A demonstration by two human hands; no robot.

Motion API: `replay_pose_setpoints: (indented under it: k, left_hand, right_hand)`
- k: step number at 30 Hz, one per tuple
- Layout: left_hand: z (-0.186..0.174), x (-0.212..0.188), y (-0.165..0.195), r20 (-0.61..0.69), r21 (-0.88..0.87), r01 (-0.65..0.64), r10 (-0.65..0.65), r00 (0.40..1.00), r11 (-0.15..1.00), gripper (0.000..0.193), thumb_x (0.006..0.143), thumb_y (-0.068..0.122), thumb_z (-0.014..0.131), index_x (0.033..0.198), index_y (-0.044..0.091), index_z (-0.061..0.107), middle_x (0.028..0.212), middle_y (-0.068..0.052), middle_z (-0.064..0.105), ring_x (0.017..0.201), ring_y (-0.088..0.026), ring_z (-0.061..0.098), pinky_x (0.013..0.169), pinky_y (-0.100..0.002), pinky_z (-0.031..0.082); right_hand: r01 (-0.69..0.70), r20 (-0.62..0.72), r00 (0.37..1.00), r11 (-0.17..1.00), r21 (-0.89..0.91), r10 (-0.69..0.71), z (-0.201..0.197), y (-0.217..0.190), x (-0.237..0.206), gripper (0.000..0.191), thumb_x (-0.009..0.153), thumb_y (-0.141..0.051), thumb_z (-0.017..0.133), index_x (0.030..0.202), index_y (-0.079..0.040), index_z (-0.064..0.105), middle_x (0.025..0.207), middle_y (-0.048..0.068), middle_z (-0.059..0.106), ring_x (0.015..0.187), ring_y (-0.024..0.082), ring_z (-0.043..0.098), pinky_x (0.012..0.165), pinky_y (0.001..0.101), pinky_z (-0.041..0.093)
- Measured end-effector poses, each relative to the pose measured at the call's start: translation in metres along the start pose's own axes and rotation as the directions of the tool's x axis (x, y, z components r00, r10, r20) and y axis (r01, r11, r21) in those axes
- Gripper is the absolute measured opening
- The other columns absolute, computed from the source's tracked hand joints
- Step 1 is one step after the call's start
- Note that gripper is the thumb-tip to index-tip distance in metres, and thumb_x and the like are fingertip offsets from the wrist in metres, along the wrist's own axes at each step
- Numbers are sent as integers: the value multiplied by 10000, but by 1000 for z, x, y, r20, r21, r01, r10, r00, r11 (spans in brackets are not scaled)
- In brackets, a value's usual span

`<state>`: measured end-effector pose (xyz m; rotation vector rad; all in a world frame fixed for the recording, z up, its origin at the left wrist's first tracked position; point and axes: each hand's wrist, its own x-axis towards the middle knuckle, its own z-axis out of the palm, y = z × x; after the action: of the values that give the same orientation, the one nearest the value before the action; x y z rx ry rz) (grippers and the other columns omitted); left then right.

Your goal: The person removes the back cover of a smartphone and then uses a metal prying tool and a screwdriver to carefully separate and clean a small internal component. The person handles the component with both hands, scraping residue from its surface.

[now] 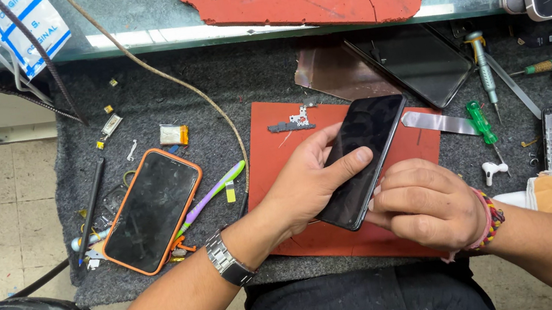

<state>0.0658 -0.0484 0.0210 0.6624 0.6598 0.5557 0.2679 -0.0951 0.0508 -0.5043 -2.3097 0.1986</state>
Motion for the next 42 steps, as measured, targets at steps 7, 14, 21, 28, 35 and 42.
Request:
replay_pose_setpoints:
  k: [7,14,21,28,35,42]
  left_hand:
    - [1,-1,0,-10,14,-63,63,998,998,533,981,146,673,1441,-52,490,1159,-114,679,999,-127,672,858,-290,597]
    - [0,-1,0,-57,52,-76,79,995,996,545,961,132,684,1434,-53,484,1142,-111,687,997,-128,678,850,-284,598]
    - [-7,4,-6,-78,272,-289,321,944,918,632,927,84,735,1469,-63,445,1226,-114,648,1087,-132,635,941,-293,556]
    - [-12,1,-7,-82,569,-278,389,917,774,761,887,116,768,1516,-53,376,1358,-165,622,1239,-200,619,1053,-336,503]
    - [-11,0,-5,-37,573,-282,368,929,770,775,893,113,754,1538,-55,359,1392,-180,613,1272,-207,603,1075,-334,493]
    - [-13,0,-3,-16,545,-327,399,917,772,758,912,74,752,1537,-68,346,1405,-179,606,1299,-207,595,1107,-336,478]
  right_hand:
    - [46,-38,998,999,-23,-47,1,1,-1,332,825,-10,873,841,-70,548,988,127,692,918,285,683,792,409,606]
    - [69,-11,998,997,-26,-69,-2,1,3,321,836,-14,859,838,-68,543,984,138,702,913,294,690,793,413,607]
    - [-13,173,985,998,66,1,-9,3,12,186,763,-136,714,863,-38,591,992,145,683,887,310,678,801,417,591]
    - [-39,314,949,999,35,26,-5,3,14,179,785,-148,666,921,-55,597,1046,93,654,932,283,629,831,387,549]
    - [-45,368,929,997,56,22,-3,3,13,167,813,-150,637,956,-82,586,1029,64,628,908,253,602,838,369,522]
    - [-113,349,936,983,145,56,-1,7,3,201,803,-140,661,983,-79,597,983,69,602,896,275,607,801,373,511]
